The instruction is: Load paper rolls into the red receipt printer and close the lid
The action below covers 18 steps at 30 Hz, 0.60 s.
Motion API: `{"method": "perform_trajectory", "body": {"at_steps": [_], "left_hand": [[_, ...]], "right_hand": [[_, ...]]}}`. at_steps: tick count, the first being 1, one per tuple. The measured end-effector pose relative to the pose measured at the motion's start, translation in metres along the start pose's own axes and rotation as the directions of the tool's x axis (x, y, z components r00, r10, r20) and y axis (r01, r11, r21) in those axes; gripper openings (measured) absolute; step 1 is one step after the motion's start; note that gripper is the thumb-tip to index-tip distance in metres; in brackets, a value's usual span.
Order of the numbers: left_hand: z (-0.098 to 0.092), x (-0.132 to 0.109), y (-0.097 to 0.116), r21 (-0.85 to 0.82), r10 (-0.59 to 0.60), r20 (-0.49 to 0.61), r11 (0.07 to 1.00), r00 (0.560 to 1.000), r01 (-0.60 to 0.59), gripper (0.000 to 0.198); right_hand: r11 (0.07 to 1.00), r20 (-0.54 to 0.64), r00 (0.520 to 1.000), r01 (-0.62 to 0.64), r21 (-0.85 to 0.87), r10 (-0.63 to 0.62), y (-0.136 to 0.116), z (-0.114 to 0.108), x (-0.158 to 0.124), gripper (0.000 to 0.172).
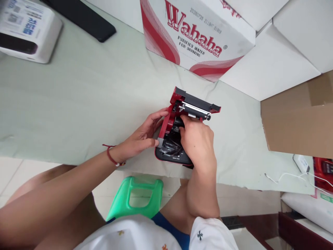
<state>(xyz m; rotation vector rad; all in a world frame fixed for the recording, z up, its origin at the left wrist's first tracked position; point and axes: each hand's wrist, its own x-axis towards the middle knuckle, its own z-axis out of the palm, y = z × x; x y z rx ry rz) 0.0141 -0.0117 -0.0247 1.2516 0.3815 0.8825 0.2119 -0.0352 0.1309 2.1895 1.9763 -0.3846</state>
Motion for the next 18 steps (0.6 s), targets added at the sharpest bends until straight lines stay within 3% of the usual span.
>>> {"method": "perform_trajectory", "body": {"at_steps": [3,6,7,9,11,14,18], "left_hand": [[0.0,0.0,-0.002,0.013,0.013,-0.001,1.0,1.0,-0.013,0.093],[0.0,0.0,-0.002,0.015,0.016,-0.005,1.0,1.0,-0.016,0.093],[0.001,0.0,-0.002,0.013,0.012,-0.007,1.0,1.0,-0.012,0.093],[0.002,0.001,-0.003,0.0,0.006,-0.003,1.0,1.0,-0.006,0.095],[0.003,0.002,-0.005,-0.01,0.021,0.007,1.0,1.0,-0.021,0.099],[0.002,0.005,-0.005,0.047,0.084,0.002,0.995,0.996,-0.084,0.106],[-0.002,0.01,0.002,0.216,0.18,0.013,0.96,0.984,-0.178,0.111]], "right_hand": [[0.985,-0.051,0.996,0.085,0.148,-0.078,0.008,-0.002,-0.008,0.049],[0.888,-0.237,0.96,0.234,0.396,-0.148,0.018,-0.012,-0.03,0.029],[0.863,-0.352,0.931,0.256,0.435,-0.099,0.02,-0.016,-0.036,0.024],[0.885,-0.578,0.816,0.265,0.384,0.007,0.025,-0.02,-0.044,0.026],[0.941,-0.681,0.732,0.242,0.235,-0.018,0.031,-0.02,-0.041,0.035],[0.943,-0.618,0.766,0.311,0.118,-0.176,0.038,-0.014,-0.029,0.05],[0.919,-0.577,0.787,0.365,0.149,-0.219,0.038,-0.013,-0.033,0.038]]}}
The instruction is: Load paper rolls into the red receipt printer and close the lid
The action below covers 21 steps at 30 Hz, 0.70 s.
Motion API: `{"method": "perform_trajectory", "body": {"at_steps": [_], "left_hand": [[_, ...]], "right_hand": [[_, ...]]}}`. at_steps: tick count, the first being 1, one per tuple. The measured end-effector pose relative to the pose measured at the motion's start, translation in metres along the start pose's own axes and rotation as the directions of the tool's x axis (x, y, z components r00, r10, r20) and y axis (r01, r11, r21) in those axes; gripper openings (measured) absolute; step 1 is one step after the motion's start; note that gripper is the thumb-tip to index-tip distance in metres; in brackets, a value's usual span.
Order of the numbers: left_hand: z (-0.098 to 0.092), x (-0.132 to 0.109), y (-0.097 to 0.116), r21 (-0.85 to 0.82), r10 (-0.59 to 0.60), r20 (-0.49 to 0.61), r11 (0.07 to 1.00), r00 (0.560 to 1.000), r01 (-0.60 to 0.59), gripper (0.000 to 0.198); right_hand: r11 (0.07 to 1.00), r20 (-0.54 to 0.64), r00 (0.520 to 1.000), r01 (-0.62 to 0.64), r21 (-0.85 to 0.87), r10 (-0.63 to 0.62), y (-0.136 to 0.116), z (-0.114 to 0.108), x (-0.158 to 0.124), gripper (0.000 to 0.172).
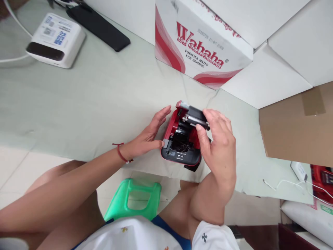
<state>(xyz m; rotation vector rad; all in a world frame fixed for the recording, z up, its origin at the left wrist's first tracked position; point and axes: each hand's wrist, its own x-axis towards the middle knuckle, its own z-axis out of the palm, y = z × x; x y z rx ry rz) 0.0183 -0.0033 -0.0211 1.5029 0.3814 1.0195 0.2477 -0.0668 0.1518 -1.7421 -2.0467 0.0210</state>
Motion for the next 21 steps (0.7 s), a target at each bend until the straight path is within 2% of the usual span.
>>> {"method": "perform_trajectory", "body": {"at_steps": [3,6,11,17,21], "left_hand": [[-0.005,0.006,0.009,0.029,0.079,0.023,0.996,0.997,-0.079,0.103],[-0.008,0.008,0.019,0.02,0.115,0.05,0.993,0.992,-0.116,0.081],[-0.007,0.005,0.029,0.092,0.073,-0.023,0.993,0.997,-0.071,0.043],[0.005,0.007,0.031,0.049,-0.021,-0.106,0.998,0.994,0.026,0.055],[0.004,0.009,0.033,0.095,-0.013,-0.071,0.995,0.997,0.02,0.053]], "right_hand": [[1.0,0.051,0.998,-0.02,0.006,0.02,-0.01,-0.013,-0.011,0.03],[1.0,0.116,0.993,-0.004,-0.004,0.005,-0.016,-0.02,-0.021,0.03],[0.999,0.204,0.979,0.019,-0.029,-0.013,-0.018,-0.017,-0.03,0.034],[0.977,0.311,0.95,0.089,-0.196,-0.024,-0.023,-0.014,-0.034,0.041],[0.95,0.347,0.938,0.098,-0.296,0.011,-0.027,-0.01,-0.037,0.045]]}}
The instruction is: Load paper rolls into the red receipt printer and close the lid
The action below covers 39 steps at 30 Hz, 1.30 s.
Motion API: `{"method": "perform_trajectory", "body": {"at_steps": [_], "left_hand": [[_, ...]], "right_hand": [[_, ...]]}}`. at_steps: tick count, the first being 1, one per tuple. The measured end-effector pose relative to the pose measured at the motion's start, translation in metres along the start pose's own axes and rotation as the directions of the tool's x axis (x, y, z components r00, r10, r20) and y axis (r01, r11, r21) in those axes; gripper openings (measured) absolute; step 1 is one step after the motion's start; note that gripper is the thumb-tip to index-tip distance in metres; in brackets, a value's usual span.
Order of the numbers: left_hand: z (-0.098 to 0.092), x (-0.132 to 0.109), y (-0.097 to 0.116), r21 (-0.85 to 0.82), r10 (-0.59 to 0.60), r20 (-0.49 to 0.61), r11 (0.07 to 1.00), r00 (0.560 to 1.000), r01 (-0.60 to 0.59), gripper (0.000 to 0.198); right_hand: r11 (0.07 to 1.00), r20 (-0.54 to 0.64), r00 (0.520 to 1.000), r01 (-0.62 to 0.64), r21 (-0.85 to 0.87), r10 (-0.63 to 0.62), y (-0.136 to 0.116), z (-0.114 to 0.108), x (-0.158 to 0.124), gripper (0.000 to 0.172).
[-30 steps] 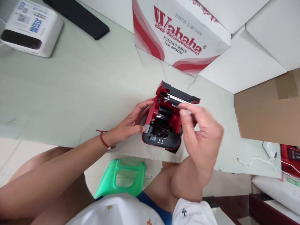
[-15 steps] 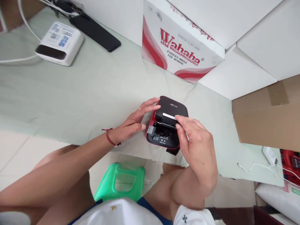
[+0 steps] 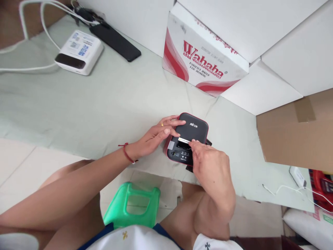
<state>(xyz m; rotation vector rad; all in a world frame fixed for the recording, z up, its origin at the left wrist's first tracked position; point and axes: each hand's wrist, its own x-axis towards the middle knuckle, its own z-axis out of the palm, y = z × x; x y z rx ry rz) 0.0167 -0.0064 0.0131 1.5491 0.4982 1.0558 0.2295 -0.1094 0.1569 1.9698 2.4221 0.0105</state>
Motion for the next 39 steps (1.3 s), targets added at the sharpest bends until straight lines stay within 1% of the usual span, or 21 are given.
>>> {"method": "perform_trajectory", "body": {"at_steps": [2,4,5,8,10,12,14,15,17,19,22,28,30,31,33,34,36,37,39], "left_hand": [[-0.005,0.001,0.001,0.027,0.009,0.06,1.0,0.998,-0.01,0.042],[-0.01,0.001,0.001,0.039,0.028,0.127,0.999,0.992,-0.033,0.028],[-0.013,0.001,0.001,0.039,0.035,0.151,0.998,0.988,-0.041,0.026],[-0.016,0.0,0.0,0.037,0.035,0.182,0.998,0.983,-0.042,0.027],[-0.014,-0.001,-0.001,0.035,0.018,0.186,0.999,0.982,-0.025,0.031],[-0.012,-0.003,-0.001,0.016,-0.021,0.179,1.0,0.984,0.019,0.048],[-0.009,-0.004,-0.002,-0.029,-0.09,0.163,0.995,0.983,0.096,0.075],[-0.008,-0.005,-0.002,-0.062,-0.132,0.152,0.988,0.98,0.142,0.089],[-0.006,-0.006,-0.004,-0.144,-0.218,0.136,0.961,0.966,0.237,0.112],[-0.005,-0.007,-0.007,-0.211,-0.284,0.132,0.928,0.95,0.307,0.126],[-0.006,-0.01,-0.013,-0.219,-0.306,0.145,0.917,0.941,0.332,0.131],[-0.004,-0.011,-0.026,-0.237,-0.235,0.173,0.933,0.956,0.272,0.121],[-0.002,-0.011,-0.03,-0.261,-0.225,0.182,0.927,0.957,0.268,0.117],[-0.002,-0.012,-0.031,-0.263,-0.225,0.185,0.926,0.957,0.269,0.116],[-0.002,-0.014,-0.032,-0.243,-0.225,0.184,0.933,0.957,0.266,0.113],[-0.003,-0.015,-0.032,-0.227,-0.225,0.183,0.937,0.957,0.264,0.11],[-0.003,-0.018,-0.032,-0.21,-0.218,0.177,0.944,0.96,0.253,0.103],[-0.003,-0.02,-0.031,-0.211,-0.213,0.171,0.946,0.962,0.247,0.1],[-0.003,-0.022,-0.031,-0.213,-0.206,0.156,0.948,0.966,0.236,0.095]], "right_hand": [[1.0,-0.011,1.0,-0.009,-0.007,0.009,-0.001,0.002,0.0,0.045],[1.0,-0.047,0.999,0.003,0.031,-0.001,0.0,0.004,0.0,0.045],[0.998,-0.065,0.998,0.009,0.062,-0.005,0.001,0.004,0.0,0.044],[0.981,-0.095,0.995,0.032,0.191,-0.014,0.008,0.001,-0.002,0.038],[0.953,-0.083,0.993,0.102,0.284,-0.081,0.013,-0.005,-0.005,0.035],[0.908,-0.059,0.976,0.218,0.358,-0.211,0.015,-0.011,-0.009,0.034],[0.864,-0.019,0.944,0.309,0.397,-0.329,0.016,-0.016,-0.013,0.034],[0.852,0.005,0.932,0.329,0.408,-0.363,0.016,-0.017,-0.015,0.033],[0.844,0.059,0.92,0.328,0.425,-0.387,0.015,-0.018,-0.017,0.033],[0.841,0.082,0.92,0.31,0.444,-0.383,0.014,-0.016,-0.016,0.034],[0.832,0.068,0.93,0.289,0.474,-0.362,0.014,-0.013,-0.014,0.034],[0.822,0.042,0.951,0.242,0.516,-0.307,0.012,-0.013,-0.011,0.033],[0.823,0.052,0.965,0.189,0.536,-0.256,0.011,-0.012,-0.008,0.03],[0.818,0.055,0.976,0.146,0.556,-0.212,0.012,-0.009,-0.005,0.028],[0.821,0.065,0.996,0.018,0.57,-0.067,0.013,0.0,0.004,0.027],[0.831,0.066,0.998,-0.051,0.554,0.017,0.014,0.006,0.011,0.029],[0.861,0.052,0.986,-0.163,0.481,0.158,0.016,0.02,0.025,0.032],[0.878,0.04,0.978,-0.202,0.433,0.205,0.017,0.027,0.032,0.033],[0.906,0.018,0.97,-0.235,0.352,0.244,0.017,0.038,0.045,0.034]]}}
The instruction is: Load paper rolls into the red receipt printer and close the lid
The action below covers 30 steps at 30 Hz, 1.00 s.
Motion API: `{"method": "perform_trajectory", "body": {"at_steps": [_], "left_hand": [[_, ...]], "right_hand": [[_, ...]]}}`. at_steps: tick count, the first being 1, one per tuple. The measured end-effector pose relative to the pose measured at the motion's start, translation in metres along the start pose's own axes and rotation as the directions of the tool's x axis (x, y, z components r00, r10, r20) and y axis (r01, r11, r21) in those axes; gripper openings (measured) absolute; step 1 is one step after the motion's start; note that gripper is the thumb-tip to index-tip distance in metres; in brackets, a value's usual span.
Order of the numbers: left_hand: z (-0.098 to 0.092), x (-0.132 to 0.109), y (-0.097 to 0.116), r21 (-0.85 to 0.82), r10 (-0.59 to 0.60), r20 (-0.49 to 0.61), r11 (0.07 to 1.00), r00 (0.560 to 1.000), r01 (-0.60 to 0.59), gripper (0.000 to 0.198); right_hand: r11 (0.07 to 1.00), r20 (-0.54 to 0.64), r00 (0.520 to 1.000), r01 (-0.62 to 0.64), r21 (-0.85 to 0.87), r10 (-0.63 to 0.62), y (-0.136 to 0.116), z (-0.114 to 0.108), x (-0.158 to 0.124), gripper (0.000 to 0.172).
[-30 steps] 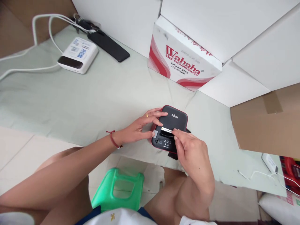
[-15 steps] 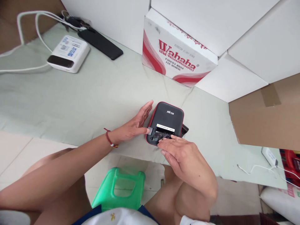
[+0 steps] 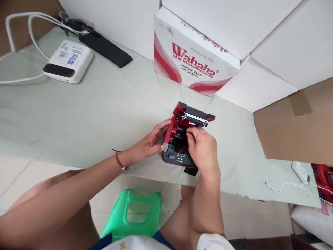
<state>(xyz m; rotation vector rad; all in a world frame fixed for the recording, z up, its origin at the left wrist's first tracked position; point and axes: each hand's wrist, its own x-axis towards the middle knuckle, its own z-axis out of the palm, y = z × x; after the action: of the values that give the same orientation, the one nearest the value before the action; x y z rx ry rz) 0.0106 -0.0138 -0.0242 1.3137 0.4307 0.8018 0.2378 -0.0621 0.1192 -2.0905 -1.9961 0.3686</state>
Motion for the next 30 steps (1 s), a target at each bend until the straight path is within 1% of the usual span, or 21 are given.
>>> {"method": "perform_trajectory", "body": {"at_steps": [2,4,7,10,13,15,21,27,30], "left_hand": [[0.001,-0.001,-0.002,0.003,0.009,-0.013,1.0,1.0,-0.009,0.093],[0.002,-0.001,-0.005,-0.001,0.01,-0.021,1.0,1.0,-0.01,0.094],[0.003,0.0,-0.005,-0.007,0.008,-0.024,1.0,1.0,-0.008,0.093],[0.004,-0.001,-0.001,0.007,0.003,-0.028,1.0,1.0,-0.003,0.091],[0.005,-0.002,0.004,0.027,-0.005,-0.029,1.0,1.0,0.006,0.09],[0.005,-0.003,0.006,0.04,-0.007,-0.028,0.999,1.0,0.008,0.09],[0.004,-0.003,0.009,0.029,-0.009,-0.02,1.0,1.0,0.01,0.088],[0.0,-0.004,0.003,0.021,-0.008,0.009,1.0,1.0,0.008,0.085],[0.001,-0.004,-0.001,0.002,-0.006,0.013,1.0,1.0,0.006,0.085]], "right_hand": [[0.997,0.014,1.0,0.001,-0.079,0.0,-0.003,0.006,0.009,0.036],[0.988,0.071,0.997,0.03,-0.149,-0.019,-0.009,0.008,0.014,0.038],[0.967,0.145,0.989,0.064,-0.245,-0.029,-0.018,0.008,0.016,0.046],[0.941,0.174,0.984,0.036,-0.336,0.025,-0.021,0.008,0.017,0.045],[0.914,0.176,0.979,-0.023,-0.404,0.103,-0.021,0.009,0.021,0.038],[0.903,0.171,0.975,-0.054,-0.427,0.139,-0.022,0.01,0.023,0.038],[0.921,0.195,0.967,-0.081,-0.382,0.166,-0.026,0.004,0.02,0.039],[0.962,0.218,0.965,-0.09,-0.256,0.148,-0.009,-0.015,0.01,0.038],[0.971,0.239,0.961,-0.088,-0.221,0.141,-0.005,-0.018,0.008,0.034]]}}
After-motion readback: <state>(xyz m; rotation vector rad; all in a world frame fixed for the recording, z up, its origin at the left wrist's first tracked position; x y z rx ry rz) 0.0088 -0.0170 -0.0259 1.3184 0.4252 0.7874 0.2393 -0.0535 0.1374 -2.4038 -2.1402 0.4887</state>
